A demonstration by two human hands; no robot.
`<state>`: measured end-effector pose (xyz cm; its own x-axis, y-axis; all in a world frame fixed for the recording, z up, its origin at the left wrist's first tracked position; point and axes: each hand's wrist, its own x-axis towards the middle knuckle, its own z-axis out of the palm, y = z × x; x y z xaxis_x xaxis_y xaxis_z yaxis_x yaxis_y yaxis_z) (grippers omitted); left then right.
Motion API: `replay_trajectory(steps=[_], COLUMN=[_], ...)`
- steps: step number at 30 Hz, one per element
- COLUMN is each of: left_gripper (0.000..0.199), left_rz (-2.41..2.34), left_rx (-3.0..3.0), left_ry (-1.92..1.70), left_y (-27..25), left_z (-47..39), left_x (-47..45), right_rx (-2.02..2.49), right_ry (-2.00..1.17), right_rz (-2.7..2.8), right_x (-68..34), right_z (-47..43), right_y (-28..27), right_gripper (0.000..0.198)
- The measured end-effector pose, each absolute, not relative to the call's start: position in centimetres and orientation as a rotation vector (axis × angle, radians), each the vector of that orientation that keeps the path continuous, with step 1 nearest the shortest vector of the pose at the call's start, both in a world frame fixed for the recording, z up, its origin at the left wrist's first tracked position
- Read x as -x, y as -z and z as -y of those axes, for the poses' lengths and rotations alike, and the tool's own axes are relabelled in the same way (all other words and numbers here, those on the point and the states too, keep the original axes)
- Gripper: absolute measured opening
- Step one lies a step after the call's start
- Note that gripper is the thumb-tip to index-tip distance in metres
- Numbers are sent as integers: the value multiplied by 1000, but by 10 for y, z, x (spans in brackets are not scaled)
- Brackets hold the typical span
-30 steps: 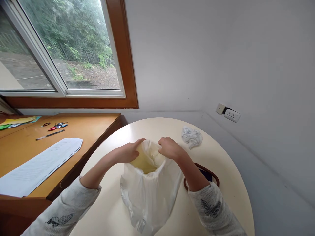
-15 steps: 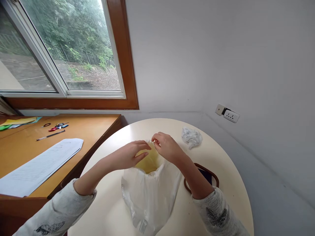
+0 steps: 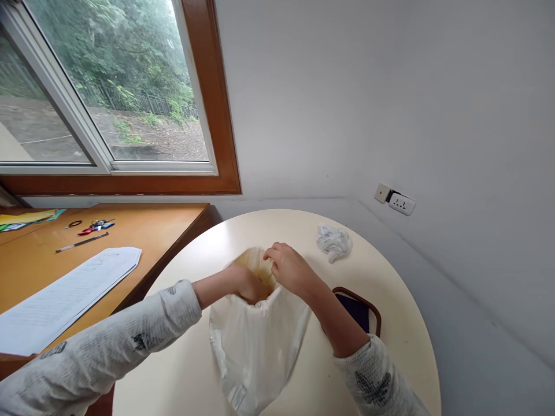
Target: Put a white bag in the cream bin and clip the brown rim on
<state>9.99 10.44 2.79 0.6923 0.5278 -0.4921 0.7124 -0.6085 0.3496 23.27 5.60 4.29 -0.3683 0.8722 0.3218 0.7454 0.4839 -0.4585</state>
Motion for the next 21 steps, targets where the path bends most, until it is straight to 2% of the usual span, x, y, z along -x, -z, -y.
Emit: replay_trajectory(steps=[7, 11, 15, 21], left_gripper=[24, 26, 24, 23], left_rz=[-946, -859, -712, -498], left_rx=[-2377, -2377, -2670, -3132], left_ry=[265, 8, -243, -447], left_y=[-83, -105, -85, -48], left_z=[-81, -55, -38, -25], left_x=[-73, -39, -21, -29], right_rx=[1330, 1322, 1298, 1259], right_ry=[-280, -240, -179, 78], right_rz=[2178, 2153, 2146, 2279], right_x=[-234, -237, -241, -236], right_z=[-53, -49, -44, -30], right_y=[-39, -37, -33, -42], right_gripper=[29, 27, 27, 25])
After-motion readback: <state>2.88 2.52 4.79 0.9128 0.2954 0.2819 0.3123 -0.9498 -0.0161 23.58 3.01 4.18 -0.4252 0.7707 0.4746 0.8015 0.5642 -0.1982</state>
